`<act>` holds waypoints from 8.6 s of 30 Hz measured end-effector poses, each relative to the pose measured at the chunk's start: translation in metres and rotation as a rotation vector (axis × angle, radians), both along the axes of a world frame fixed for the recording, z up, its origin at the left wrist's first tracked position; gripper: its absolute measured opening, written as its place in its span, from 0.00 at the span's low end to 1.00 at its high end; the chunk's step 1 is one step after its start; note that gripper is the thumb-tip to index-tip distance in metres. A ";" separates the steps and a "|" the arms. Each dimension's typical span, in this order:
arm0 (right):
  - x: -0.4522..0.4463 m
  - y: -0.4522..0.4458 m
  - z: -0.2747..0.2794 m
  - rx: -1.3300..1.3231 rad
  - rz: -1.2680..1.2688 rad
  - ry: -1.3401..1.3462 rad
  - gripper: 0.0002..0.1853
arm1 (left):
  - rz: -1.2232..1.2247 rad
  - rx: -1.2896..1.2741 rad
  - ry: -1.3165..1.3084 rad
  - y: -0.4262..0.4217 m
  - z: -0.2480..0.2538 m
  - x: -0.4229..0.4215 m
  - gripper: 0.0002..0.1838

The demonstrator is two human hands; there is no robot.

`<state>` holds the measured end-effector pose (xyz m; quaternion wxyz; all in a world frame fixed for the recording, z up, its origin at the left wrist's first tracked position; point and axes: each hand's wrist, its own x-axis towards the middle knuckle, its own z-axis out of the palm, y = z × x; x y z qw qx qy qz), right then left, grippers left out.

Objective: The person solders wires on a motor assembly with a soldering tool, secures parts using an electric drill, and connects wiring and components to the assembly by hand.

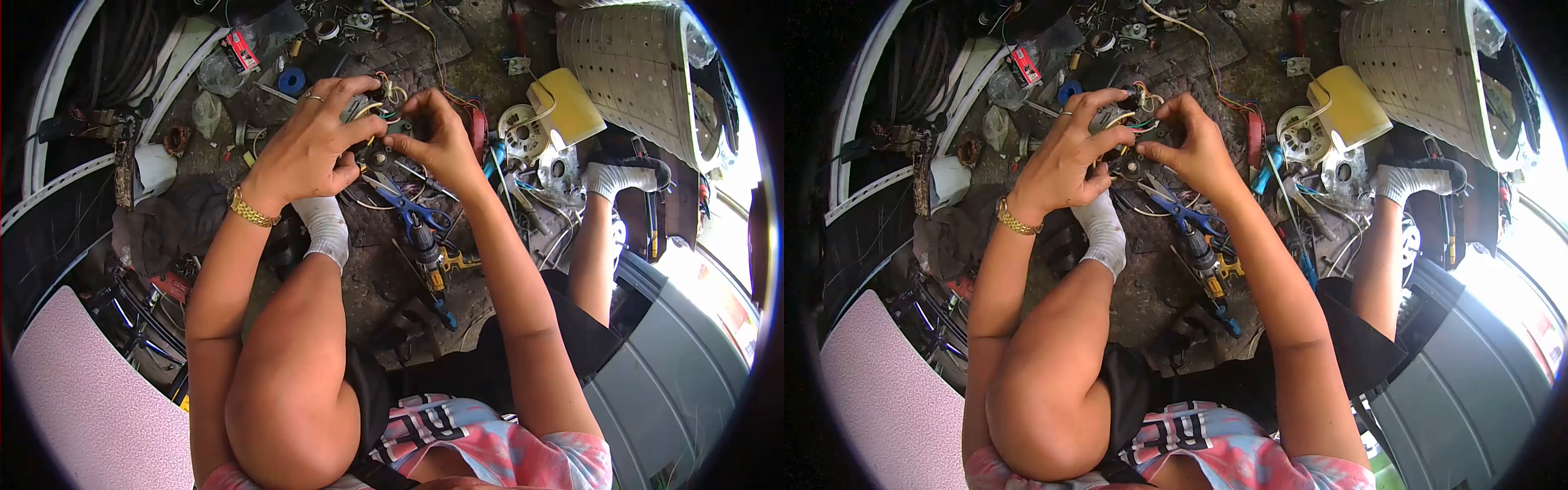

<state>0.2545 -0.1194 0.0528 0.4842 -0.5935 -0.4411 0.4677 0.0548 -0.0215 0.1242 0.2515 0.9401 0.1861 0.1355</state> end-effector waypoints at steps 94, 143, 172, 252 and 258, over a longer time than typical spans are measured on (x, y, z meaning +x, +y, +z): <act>0.039 -0.090 -0.061 -0.480 -0.551 1.103 0.16 | -0.026 0.072 -0.034 0.002 -0.013 -0.007 0.16; -0.011 -0.025 0.031 -0.111 -0.203 -0.148 0.05 | 0.039 0.110 -0.017 -0.009 -0.015 0.001 0.16; 0.064 -0.197 0.125 -0.429 0.316 -0.318 0.35 | 0.068 0.127 -0.073 -0.009 -0.026 -0.009 0.17; 0.080 -0.027 0.223 -0.582 0.375 -0.288 0.22 | 0.080 0.123 -0.020 -0.010 -0.025 -0.004 0.19; 0.075 -0.014 0.226 -0.538 0.458 -0.214 0.22 | 0.075 0.128 -0.021 -0.010 -0.025 -0.005 0.19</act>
